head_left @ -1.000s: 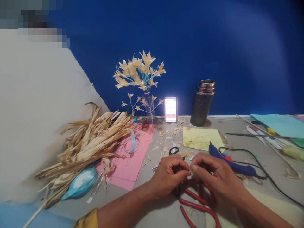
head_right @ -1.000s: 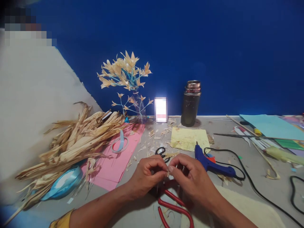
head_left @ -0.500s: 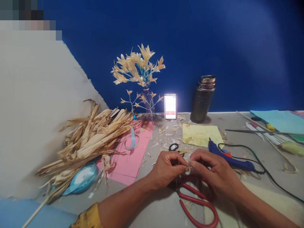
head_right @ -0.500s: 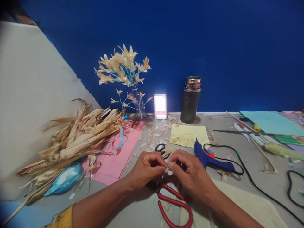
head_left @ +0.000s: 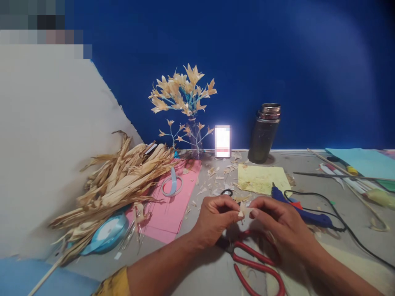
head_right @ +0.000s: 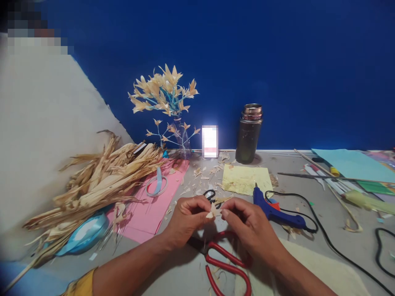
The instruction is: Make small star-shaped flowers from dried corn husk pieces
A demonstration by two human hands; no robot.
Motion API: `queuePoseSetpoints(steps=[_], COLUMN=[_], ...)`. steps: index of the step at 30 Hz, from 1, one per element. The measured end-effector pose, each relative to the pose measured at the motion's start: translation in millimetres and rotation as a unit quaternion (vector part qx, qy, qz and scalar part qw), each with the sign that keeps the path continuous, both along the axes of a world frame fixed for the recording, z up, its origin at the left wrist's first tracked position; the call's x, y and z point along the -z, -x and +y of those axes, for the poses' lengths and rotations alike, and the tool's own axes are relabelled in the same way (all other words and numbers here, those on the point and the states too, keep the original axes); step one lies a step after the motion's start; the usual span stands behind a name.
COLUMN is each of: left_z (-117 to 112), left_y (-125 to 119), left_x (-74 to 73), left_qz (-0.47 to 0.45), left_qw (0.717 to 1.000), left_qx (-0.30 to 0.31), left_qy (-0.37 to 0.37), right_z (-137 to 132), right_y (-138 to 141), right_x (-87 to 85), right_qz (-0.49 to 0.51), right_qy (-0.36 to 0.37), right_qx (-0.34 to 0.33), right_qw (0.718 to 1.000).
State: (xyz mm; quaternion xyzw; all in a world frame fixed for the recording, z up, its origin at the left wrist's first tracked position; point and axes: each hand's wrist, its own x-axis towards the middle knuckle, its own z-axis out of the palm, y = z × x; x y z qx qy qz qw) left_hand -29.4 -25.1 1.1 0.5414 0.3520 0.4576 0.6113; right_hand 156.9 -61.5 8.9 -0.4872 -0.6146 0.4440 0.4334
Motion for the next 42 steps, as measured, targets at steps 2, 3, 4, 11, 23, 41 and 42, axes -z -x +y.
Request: queuePoseSetpoints(steps=[2,3,4,11,23,41,42], left_z=[-0.6,-0.9,-1.3,-4.4,-4.2,-3.2,-3.5], left_y=[-0.7,-1.2,-1.7,-4.4,-6.4,-0.4,-1.0], left_x=[-1.9,-2.8,-3.6,5.3,4.1,-8.5,-7.7], left_qz=[-0.025,-0.034,-0.043,-0.097,-0.080,-0.032,-0.046], left_qw=[1.000,0.999,0.999,0.981,0.981,0.996,0.992], left_qx=[-0.010,-0.018,-0.025,0.025,0.027,0.068,0.092], left_qy=[0.010,0.012,0.018,0.168,0.173,0.053,0.075], right_z=[-0.7,-1.3,-1.9,-0.6,-7.1,-3.0,-2.4], right_y=[3.0,4.6,6.1,9.4,11.4,14.5,14.5], right_x=[0.9,1.3,1.9,10.1,0.9,3.2,4.3], right_qz=[0.043,0.066,0.089,0.145,0.072,0.131,0.140], right_qy=[0.043,0.063,0.079,0.099,0.036,0.127,0.130], right_qx=[-0.026,-0.040,-0.048,-0.024,-0.010,-0.024,-0.023], right_qw=[0.998,0.995,0.992,0.984,0.997,0.983,0.981])
